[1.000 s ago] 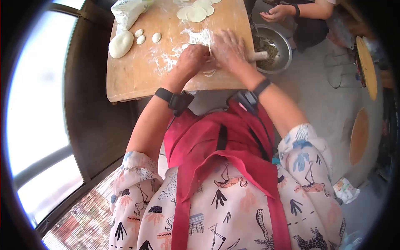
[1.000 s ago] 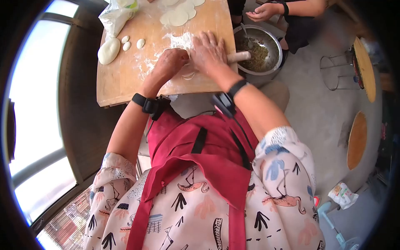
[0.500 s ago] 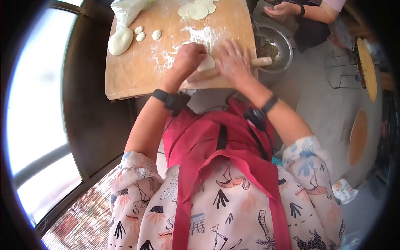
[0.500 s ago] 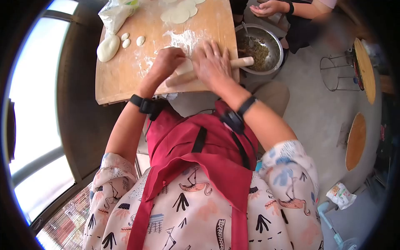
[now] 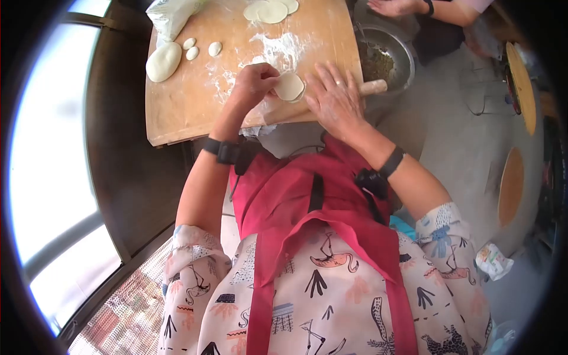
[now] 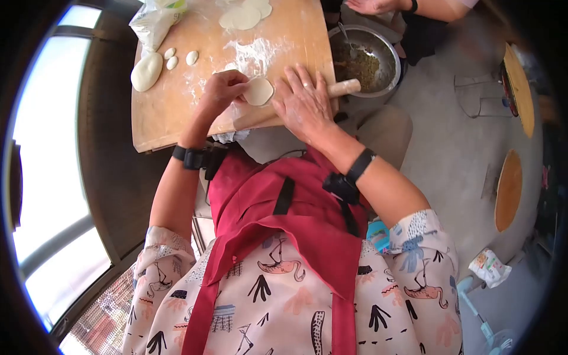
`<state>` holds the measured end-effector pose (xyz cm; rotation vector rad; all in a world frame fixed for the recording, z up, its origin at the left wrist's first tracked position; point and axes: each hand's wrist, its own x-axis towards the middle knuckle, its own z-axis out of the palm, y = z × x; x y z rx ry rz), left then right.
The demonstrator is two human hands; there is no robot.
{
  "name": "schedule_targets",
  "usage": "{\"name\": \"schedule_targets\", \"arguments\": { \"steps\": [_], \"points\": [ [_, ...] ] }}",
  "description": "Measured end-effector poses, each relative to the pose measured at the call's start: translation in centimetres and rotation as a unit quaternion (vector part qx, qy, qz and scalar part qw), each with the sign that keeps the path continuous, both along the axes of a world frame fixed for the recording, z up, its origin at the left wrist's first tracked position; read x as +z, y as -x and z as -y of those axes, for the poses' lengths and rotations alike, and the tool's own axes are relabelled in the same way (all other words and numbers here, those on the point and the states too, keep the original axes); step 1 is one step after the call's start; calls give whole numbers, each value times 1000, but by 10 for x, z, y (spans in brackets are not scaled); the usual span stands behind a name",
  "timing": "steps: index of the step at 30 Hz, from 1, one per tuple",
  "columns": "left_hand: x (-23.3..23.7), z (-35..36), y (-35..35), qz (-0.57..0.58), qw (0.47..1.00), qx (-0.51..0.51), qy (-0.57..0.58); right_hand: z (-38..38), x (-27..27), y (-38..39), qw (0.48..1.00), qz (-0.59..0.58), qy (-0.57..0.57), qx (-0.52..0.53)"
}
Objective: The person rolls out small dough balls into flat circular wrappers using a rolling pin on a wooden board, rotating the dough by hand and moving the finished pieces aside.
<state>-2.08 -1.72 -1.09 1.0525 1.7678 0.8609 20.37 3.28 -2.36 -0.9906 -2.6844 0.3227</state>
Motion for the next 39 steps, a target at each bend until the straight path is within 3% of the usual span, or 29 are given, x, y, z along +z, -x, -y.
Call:
{"name": "schedule_targets", "arguments": {
  "steps": [2,4,5,8,10,11,12,13,14,17,20,23,26,27,28,30,32,34,35,36,39],
  "points": [
    [0,-3,-3,-20,999,-32,4,-20,-6,19,999,-25,-25,-13],
    [13,-13,-20,-278,951,-103,-87,-55,-6,51,998,-41,-32,-28],
    [11,-16,-22,-306,931,-122,-159,-63,-5,59,997,-50,-36,-42],
    [16,-28,-25,-372,910,-170,-75,-57,-2,50,998,-60,-23,-20],
    [5,-19,-9,-337,925,-134,-111,-25,-3,27,998,-52,-21,-30],
    [6,-10,-6,-198,976,-65,-63,-6,0,9,999,-36,-18,-11],
    [6,-3,-2,-53,998,5,-12,4,1,-2,1000,-20,-14,7],
    [4,4,3,27,1000,4,-15,5,1,-6,999,-31,-14,19],
    [2,4,1,27,1000,-1,-12,0,1,-1,999,-31,-11,14],
    [11,-6,-12,-276,949,-109,-107,-45,-9,45,996,-72,-40,-32],
    [9,-24,-19,-388,892,-170,-158,-67,-10,64,997,-51,-49,-39],
    [-2,-19,-7,-300,936,-110,-146,-28,-3,32,998,-42,-32,-23],
    [-2,3,4,5,999,23,-29,1,-4,3,1000,-6,-21,-4],
    [-7,7,11,37,999,-11,-16,-1,-6,4,999,-18,-26,-2],
    [2,4,4,35,999,-15,-15,-8,-6,9,999,-33,-35,1],
    [21,-3,-10,-253,960,-109,-45,-40,-6,43,998,-43,-36,-21],
    [8,-16,-16,-340,922,-122,-142,-66,-10,65,995,-66,-52,-44],
    [10,-25,-20,-404,888,-170,-138,-66,-3,64,996,-54,-52,-40],
    [9,-24,-18,-400,891,-163,-138,-54,-2,53,997,-52,-35,-33],
    [8,-22,-13,-335,926,-125,-117,-38,0,41,998,-50,-15,-26],
    [-6,-5,4,-74,996,-3,-40,-1,-1,6,1000,-19,-16,-5]
  ]
}}
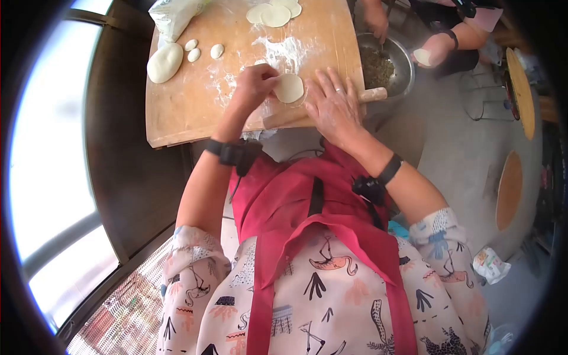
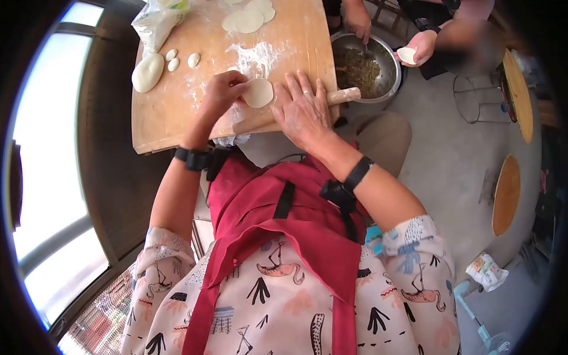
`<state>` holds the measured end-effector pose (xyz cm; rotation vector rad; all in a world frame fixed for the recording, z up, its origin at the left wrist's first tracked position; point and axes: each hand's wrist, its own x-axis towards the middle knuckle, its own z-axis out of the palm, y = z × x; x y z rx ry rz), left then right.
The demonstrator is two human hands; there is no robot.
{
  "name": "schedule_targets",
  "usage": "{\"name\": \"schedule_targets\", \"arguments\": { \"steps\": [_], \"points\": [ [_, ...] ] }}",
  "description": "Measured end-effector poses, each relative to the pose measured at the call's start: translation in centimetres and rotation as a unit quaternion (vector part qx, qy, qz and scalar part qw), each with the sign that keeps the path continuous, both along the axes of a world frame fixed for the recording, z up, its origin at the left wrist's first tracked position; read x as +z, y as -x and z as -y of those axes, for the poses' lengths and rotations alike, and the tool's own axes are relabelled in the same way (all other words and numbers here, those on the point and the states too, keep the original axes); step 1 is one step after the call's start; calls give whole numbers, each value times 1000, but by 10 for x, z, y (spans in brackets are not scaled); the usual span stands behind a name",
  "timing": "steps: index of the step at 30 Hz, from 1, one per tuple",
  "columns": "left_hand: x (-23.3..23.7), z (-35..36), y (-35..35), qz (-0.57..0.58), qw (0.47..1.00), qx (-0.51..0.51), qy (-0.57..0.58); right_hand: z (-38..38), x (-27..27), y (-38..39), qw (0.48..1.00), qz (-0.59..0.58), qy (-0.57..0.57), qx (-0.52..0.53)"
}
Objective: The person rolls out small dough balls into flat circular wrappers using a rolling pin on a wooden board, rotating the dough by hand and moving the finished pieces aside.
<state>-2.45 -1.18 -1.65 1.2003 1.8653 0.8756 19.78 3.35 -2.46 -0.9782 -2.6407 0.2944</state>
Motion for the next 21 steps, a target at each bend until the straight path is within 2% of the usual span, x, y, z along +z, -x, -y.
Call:
{"name": "schedule_targets", "arguments": {
  "steps": [1,3,4,5,7,9,11,12,13,14,15,17,18,19,21],
  "points": [
    [-4,6,5,91,996,10,9,5,0,-6,1000,2,-3,18],
    [-2,4,3,74,997,-16,13,-21,-5,19,1000,3,-10,7],
    [8,-1,-7,-80,994,-61,-29,-38,-7,37,1000,-16,-15,-17],
    [15,-6,-16,-233,964,-104,-71,-50,-7,50,998,-35,-22,-40],
    [16,-19,-22,-237,962,-107,-84,-64,-11,61,998,-38,-40,-38],
    [11,-26,-22,-306,942,-133,-43,-61,-8,56,997,-31,-57,-29],
    [9,-16,-12,-269,956,-103,-56,-24,7,30,1000,12,0,-27],
    [8,-7,-7,-124,991,-39,-16,-9,6,16,1000,14,5,-26],
    [7,0,-1,24,999,27,24,2,4,2,1000,3,1,-4],
    [-2,9,7,108,994,24,13,9,1,-6,1000,-8,-2,15],
    [1,10,1,109,994,17,19,6,1,-3,1000,-7,3,7],
    [21,10,-5,-83,994,-66,19,-25,2,26,1000,-20,-6,-14],
    [24,3,-12,-195,975,-99,-36,-40,-6,42,998,-59,-15,-31],
    [21,-3,-16,-226,966,-101,-73,-51,-7,54,997,-62,-18,-32],
    [18,-19,-19,-298,944,-126,-61,-68,-2,65,999,-16,-24,-41]
  ]
}}
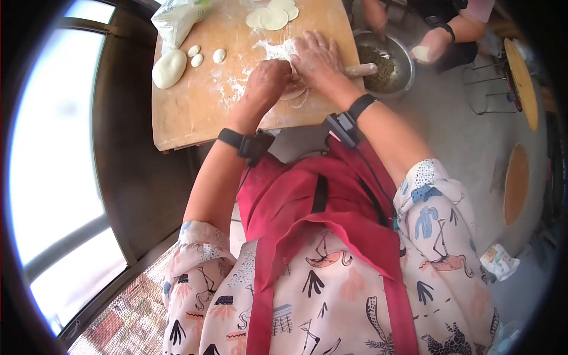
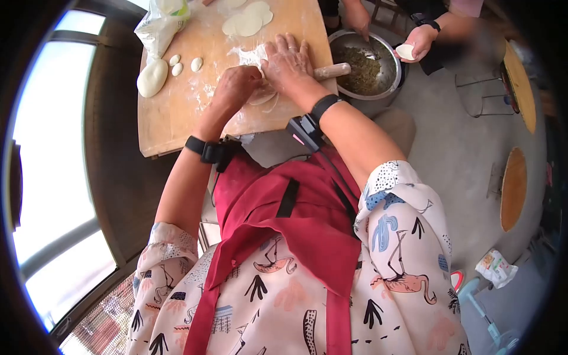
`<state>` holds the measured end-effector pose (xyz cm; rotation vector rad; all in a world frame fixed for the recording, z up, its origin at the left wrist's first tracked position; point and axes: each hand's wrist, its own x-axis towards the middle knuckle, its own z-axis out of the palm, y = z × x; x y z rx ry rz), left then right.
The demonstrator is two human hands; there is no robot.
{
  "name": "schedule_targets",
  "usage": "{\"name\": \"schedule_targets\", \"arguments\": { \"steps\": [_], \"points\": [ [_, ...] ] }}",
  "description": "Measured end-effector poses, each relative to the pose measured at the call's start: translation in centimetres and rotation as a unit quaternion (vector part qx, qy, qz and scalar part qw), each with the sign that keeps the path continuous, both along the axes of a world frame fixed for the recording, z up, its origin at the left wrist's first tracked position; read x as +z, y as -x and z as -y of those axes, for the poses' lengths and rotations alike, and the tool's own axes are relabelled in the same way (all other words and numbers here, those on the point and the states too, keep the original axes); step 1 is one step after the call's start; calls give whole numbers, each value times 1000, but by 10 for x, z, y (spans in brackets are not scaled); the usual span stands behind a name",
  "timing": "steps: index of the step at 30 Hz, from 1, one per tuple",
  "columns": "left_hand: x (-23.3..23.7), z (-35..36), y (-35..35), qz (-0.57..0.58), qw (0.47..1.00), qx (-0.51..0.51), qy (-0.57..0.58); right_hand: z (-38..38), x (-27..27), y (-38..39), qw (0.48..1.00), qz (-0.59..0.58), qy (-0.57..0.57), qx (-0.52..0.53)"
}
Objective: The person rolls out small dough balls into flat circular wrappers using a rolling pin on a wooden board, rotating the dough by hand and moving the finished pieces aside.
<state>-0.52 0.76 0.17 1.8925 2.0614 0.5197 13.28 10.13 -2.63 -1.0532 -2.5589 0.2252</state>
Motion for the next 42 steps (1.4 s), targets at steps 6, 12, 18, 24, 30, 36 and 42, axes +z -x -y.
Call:
{"name": "schedule_targets", "arguments": {
  "steps": [6,12,18,24,30,36,42],
  "points": [
    [-8,24,18,341,919,180,86,71,5,-64,998,12,30,46],
    [-3,13,3,80,996,20,-29,12,-4,-8,999,-35,21,6],
    [-15,9,16,150,986,68,11,59,-1,-46,999,3,18,31],
    [7,20,9,87,995,33,37,30,-5,-22,999,-30,11,11],
    [-7,5,10,40,999,17,0,36,4,-28,999,-34,26,24],
    [-12,31,24,377,913,128,84,67,3,-56,998,2,26,58],
    [-1,3,2,-32,999,-22,-26,9,-7,-3,1000,-21,-21,6]
  ]
}}
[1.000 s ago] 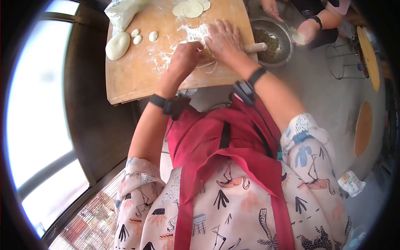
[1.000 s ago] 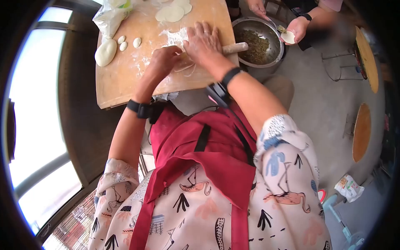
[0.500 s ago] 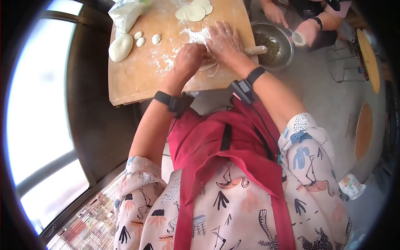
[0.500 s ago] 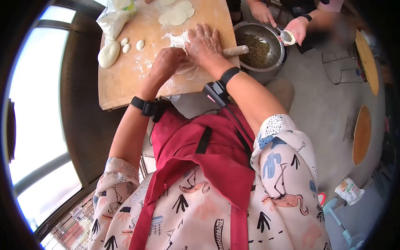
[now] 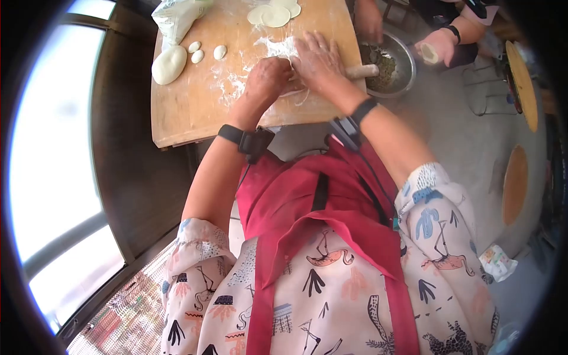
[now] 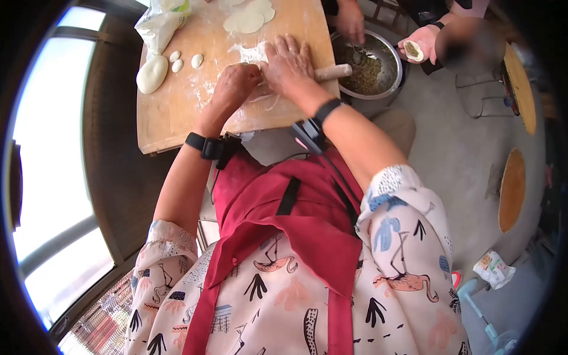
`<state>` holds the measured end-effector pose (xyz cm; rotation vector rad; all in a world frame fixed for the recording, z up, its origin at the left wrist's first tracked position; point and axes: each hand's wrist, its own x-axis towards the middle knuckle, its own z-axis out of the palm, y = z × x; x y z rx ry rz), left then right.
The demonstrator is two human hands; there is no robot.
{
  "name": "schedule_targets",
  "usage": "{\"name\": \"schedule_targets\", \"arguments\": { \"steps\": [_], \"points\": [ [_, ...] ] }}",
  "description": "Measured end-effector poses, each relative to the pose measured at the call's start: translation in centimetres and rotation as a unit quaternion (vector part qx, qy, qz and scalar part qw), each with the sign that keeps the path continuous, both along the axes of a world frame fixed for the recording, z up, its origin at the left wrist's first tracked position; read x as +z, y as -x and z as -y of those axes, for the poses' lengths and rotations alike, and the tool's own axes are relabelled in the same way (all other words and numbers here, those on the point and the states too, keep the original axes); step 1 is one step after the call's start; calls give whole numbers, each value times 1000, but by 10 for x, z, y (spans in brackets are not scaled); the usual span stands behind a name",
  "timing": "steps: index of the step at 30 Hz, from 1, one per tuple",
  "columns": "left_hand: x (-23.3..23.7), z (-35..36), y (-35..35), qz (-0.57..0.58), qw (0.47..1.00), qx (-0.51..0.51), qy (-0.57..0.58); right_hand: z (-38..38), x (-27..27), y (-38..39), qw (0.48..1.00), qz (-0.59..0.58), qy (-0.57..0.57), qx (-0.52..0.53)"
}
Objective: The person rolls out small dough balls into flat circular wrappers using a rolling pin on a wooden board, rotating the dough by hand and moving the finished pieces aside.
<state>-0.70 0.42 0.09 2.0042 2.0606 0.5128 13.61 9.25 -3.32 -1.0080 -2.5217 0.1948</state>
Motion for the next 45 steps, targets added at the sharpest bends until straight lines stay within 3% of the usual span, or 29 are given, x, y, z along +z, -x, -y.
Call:
{"name": "schedule_targets", "arguments": {
  "steps": [2,3,4,5,6,8,9,12,16,18,19,20,22,24,26,30,31,32,33,34,36,40,44,45],
  "points": [
    [-10,6,11,19,999,7,-37,29,7,-21,999,19,41,6],
    [-2,15,11,178,979,92,32,50,7,-36,999,44,28,11],
    [1,21,13,331,922,174,101,59,9,-47,998,46,31,11],
    [-12,30,22,402,897,163,88,67,11,-57,998,42,35,35],
    [-14,34,20,403,895,163,96,73,12,-64,997,36,40,55],
    [-4,34,18,284,947,110,104,48,4,-40,998,38,28,43],
    [11,27,6,150,982,82,83,30,2,-21,999,15,24,20],
    [-11,5,3,38,998,-6,-40,-1,4,8,1000,1,6,-8],
    [-17,8,16,29,999,-2,-21,35,18,-22,998,41,42,12],
    [-20,23,24,232,966,108,37,71,16,-55,998,43,43,32],
    [-16,30,25,357,916,161,83,80,13,-64,997,41,42,48],
    [-15,34,23,358,916,159,91,80,11,-63,997,43,49,45],
    [-6,32,21,282,948,110,103,56,10,-43,999,21,30,36],
    [-2,18,10,121,990,62,48,19,2,-7,1000,1,21,17],
    [-9,7,6,53,998,-1,-21,6,5,2,1000,-19,7,-5],
    [-10,8,13,13,1000,10,-16,40,13,-25,1000,2,26,16],
    [0,18,13,163,981,90,46,62,15,-44,998,19,43,29],
    [4,25,15,306,931,167,107,72,15,-53,997,36,60,40],
    [2,33,18,384,901,180,92,71,13,-55,997,37,64,39],
    [-1,37,16,383,901,179,99,72,12,-57,997,26,61,48],
    [6,38,16,261,953,106,112,62,8,-48,997,10,56,54],
    [3,12,2,46,999,4,16,4,0,9,1000,-15,6,-5],
    [-8,12,18,21,1000,3,19,35,10,-19,998,7,53,22],
    [-10,18,22,101,993,55,30,54,11,-35,998,11,56,24]
  ]
}}
